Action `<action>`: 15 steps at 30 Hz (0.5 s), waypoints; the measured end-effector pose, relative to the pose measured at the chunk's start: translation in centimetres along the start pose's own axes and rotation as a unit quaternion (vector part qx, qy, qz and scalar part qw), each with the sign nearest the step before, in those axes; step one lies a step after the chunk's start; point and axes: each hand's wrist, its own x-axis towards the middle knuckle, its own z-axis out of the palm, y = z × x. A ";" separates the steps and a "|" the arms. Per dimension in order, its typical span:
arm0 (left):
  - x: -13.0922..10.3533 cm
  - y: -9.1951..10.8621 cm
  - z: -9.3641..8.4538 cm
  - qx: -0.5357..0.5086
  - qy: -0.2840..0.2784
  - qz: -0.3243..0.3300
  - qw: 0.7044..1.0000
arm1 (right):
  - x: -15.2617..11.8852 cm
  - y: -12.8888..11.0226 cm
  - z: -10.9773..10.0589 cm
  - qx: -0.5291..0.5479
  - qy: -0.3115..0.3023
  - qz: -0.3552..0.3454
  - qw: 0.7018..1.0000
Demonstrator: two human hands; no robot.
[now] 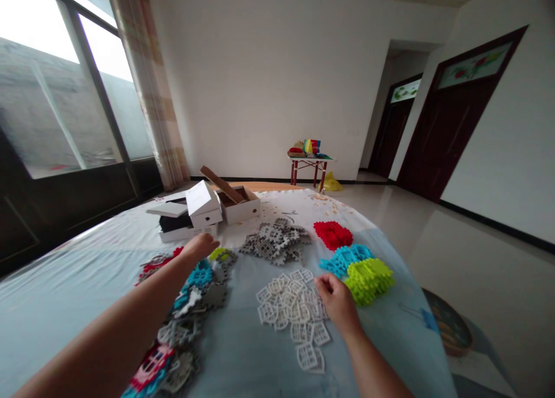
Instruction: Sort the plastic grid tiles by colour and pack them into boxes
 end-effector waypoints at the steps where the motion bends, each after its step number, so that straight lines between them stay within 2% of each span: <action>1: -0.2 -0.4 0.4 0.012 -0.005 -0.008 1.000 | 0.0 0.0 0.0 0.002 0.000 -0.002 1.000; 4: -0.5 -0.5 1.6 0.021 -0.020 -0.025 0.999 | 0.0 0.1 0.0 0.005 0.001 -0.004 1.000; 8: -0.7 0.6 2.7 0.019 -0.035 -0.025 0.999 | 0.0 0.0 -0.2 0.011 0.006 0.000 1.000; 11: -1.0 1.1 2.6 0.015 -0.053 -0.017 0.998 | -0.1 -0.2 -0.3 0.018 0.015 -0.002 1.000; 15: -2.0 1.0 1.3 0.017 -0.058 0.024 0.998 | -0.3 -0.4 -0.4 0.010 0.010 -0.006 1.000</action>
